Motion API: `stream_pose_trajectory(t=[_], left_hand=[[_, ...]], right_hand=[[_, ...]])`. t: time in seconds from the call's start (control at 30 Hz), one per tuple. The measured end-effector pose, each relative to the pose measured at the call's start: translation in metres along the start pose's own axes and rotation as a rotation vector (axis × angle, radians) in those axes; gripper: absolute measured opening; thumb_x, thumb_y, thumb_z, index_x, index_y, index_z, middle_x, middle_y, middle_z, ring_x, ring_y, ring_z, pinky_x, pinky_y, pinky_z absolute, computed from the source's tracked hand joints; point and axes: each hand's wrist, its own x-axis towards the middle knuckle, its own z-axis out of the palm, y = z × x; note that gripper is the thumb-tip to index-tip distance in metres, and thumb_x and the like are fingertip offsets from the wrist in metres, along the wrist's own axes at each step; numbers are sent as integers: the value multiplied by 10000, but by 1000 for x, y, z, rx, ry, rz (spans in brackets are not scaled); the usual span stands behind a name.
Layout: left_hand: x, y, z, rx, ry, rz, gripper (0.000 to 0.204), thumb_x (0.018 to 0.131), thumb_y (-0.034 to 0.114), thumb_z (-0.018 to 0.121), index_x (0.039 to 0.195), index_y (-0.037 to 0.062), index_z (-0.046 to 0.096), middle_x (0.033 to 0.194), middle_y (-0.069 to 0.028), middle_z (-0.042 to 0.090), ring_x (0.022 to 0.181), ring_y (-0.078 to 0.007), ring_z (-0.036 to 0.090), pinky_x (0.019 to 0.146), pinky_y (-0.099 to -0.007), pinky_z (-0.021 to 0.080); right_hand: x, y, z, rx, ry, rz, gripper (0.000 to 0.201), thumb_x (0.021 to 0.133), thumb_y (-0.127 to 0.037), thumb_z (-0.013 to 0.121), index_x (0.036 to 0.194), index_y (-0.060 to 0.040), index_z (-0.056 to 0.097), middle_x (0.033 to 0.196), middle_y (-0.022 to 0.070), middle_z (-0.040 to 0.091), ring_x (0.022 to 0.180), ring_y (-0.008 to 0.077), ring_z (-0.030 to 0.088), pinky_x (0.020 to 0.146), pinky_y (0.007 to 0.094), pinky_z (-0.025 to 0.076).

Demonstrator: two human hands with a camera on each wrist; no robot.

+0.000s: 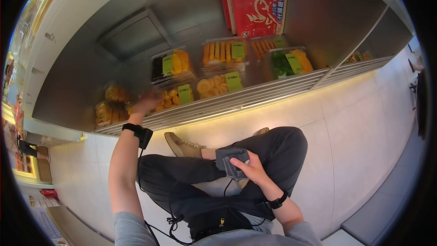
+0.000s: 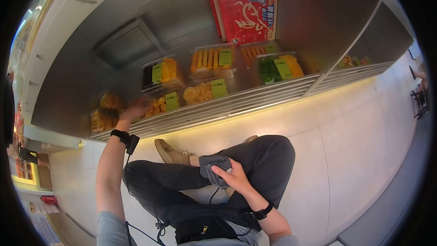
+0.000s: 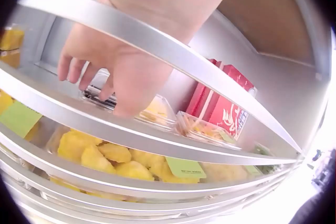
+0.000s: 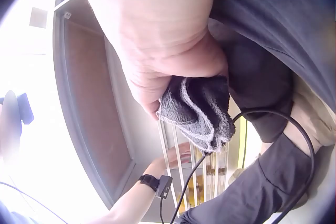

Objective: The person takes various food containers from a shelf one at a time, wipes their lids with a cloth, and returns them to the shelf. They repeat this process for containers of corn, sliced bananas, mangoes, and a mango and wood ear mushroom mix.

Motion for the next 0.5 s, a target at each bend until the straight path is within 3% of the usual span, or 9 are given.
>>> stream_pose_trajectory(t=[0.03, 0.07, 0.13, 0.23, 0.37, 0.5], left_hand=[[-9, 20, -12, 275, 37, 44, 787, 852, 574, 620, 1409, 51, 433, 1434, -214, 448, 1350, -341, 400, 1096, -417, 346], [-15, 33, -18, 278, 36, 46, 787, 852, 574, 620, 1409, 51, 433, 1434, -214, 448, 1350, -341, 400, 1096, -417, 346], [-22, 56, -26, -108, 8, 292, 829, 823, 510, 686, 1430, 25, 398, 1471, -206, 407, 1375, -315, 374, 1106, -379, 337], [-22, 83, -27, -43, -120, 368, 955, 764, 590, 701, 1458, 28, 363, 1502, -193, 365, 1404, -324, 323, 1139, -381, 299], [-7, 87, -18, 67, -127, 381, 1003, 715, 553, 764, 1468, 37, 346, 1507, -182, 360, 1399, -315, 332, 1139, -366, 306], [-2, 87, -25, 10, -263, 313, 1049, 675, 475, 823, 1482, 38, 314, 1511, -179, 351, 1399, -303, 336, 1141, -345, 305]], right_hand=[[0, 1, 0, -12, -2, -11, 291, 881, -117, 711, 1120, 19, 616, 984, 69, 693, 854, 112, 654, 761, 270, 537], [0, 2, 0, -9, 0, -11, 291, 881, -117, 711, 1120, 19, 616, 984, 69, 693, 854, 112, 654, 761, 270, 537], [-1, 3, 0, -24, -6, -3, 292, 880, -119, 714, 1119, 18, 618, 990, 64, 693, 863, 103, 647, 771, 261, 529], [-2, 1, 2, 1, 4, 13, 288, 869, -151, 733, 1092, 8, 643, 961, 44, 695, 872, 84, 627, 784, 249, 506], [-3, 1, 1, -45, 21, -22, 298, 864, -164, 739, 1089, 7, 645, 958, 46, 698, 872, 85, 626, 795, 251, 505], [-3, 5, 0, -88, 13, -68, 319, 855, -183, 750, 1085, 11, 646, 947, 52, 701, 875, 93, 631, 809, 258, 503]])
